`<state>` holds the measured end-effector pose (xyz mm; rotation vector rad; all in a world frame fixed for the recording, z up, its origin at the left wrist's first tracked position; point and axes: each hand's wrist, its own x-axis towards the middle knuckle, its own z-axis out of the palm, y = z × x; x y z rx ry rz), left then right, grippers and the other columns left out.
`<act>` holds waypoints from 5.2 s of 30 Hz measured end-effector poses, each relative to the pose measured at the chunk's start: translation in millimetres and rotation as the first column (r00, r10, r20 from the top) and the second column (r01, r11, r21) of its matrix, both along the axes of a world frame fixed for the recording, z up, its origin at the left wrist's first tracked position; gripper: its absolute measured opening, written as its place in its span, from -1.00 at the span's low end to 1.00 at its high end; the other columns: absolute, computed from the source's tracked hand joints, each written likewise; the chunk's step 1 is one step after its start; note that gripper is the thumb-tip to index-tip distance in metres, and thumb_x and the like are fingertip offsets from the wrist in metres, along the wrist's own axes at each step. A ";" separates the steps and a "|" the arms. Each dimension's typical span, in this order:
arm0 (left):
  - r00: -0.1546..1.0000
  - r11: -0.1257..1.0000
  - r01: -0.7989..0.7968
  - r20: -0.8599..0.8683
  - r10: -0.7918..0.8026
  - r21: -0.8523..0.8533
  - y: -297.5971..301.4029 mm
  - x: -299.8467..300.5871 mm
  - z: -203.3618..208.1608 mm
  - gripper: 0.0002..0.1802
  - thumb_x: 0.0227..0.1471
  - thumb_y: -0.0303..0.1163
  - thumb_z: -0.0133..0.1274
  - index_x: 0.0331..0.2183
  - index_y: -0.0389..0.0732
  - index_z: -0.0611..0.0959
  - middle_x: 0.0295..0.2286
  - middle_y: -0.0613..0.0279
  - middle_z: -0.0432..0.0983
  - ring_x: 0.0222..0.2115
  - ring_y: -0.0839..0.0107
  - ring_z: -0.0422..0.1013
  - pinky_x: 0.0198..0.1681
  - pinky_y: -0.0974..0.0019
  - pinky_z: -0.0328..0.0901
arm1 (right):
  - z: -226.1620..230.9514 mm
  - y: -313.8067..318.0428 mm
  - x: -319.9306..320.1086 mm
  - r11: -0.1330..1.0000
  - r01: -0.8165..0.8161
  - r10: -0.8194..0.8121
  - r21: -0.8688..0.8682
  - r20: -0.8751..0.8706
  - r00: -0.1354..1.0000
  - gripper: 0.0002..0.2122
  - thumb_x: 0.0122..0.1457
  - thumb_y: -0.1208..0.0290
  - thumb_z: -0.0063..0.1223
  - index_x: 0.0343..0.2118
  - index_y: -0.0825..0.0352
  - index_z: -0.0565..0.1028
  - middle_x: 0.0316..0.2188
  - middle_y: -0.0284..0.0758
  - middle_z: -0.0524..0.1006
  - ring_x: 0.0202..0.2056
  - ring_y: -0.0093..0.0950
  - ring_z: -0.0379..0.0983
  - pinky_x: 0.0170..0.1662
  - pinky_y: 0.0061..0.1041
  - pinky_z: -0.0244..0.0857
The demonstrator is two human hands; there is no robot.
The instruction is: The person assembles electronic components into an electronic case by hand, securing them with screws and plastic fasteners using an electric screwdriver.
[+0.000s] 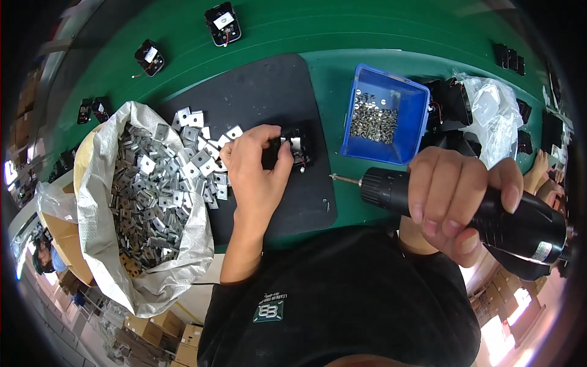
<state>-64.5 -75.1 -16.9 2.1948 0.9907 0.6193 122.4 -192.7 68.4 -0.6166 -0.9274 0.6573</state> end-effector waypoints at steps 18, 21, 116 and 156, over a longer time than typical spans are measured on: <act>0.943 0.946 0.320 -0.111 -0.312 0.059 15.3 -10.4 2.4 -0.12 -0.51 -0.14 0.37 -0.03 -0.17 0.50 -0.17 0.27 0.48 -0.13 0.34 0.38 0.11 0.05 -0.05 | -39.8 40.0 -34.8 0.997 0.073 -0.073 -0.002 0.093 0.993 -0.54 0.00 0.71 -0.02 -0.05 0.24 0.12 -0.56 -0.34 0.38 -0.58 -0.48 0.33 -0.42 -0.40 0.35; 0.946 0.945 0.318 -0.096 -0.311 0.073 16.9 -10.3 3.8 -0.16 -0.52 -0.15 0.37 -0.06 -0.17 0.52 -0.19 0.27 0.47 -0.17 0.33 0.38 0.08 0.08 -0.02 | -40.9 42.0 -33.5 0.999 0.048 -0.047 -0.002 0.112 0.993 -0.54 0.00 0.70 -0.02 -0.05 0.24 0.13 -0.56 -0.34 0.38 -0.58 -0.48 0.34 -0.42 -0.40 0.36; 0.801 0.710 0.594 -0.351 -0.484 0.378 36.7 18.2 40.6 -0.76 -0.21 -0.42 0.08 -0.36 -0.14 0.67 -0.17 0.26 0.48 -0.08 0.29 0.34 -0.03 0.20 0.20 | -0.8 -33.5 20.7 0.919 0.390 -0.390 0.060 -0.015 0.921 -0.49 0.10 0.46 -0.07 0.15 0.19 0.16 -0.56 -0.44 0.24 -0.58 -0.59 0.20 -0.40 -0.49 0.17; 0.953 0.952 0.301 -0.022 -0.301 0.045 43.1 9.9 24.9 -0.82 -0.28 -0.53 0.30 -0.48 -0.19 0.65 -0.25 0.28 0.55 -0.23 0.26 0.45 -0.17 0.26 0.29 | -12.7 -33.4 30.1 0.927 0.374 -0.374 0.000 0.010 0.927 -0.43 0.12 0.48 -0.04 0.20 0.20 0.07 -0.55 -0.43 0.28 -0.59 -0.57 0.22 -0.44 -0.49 0.21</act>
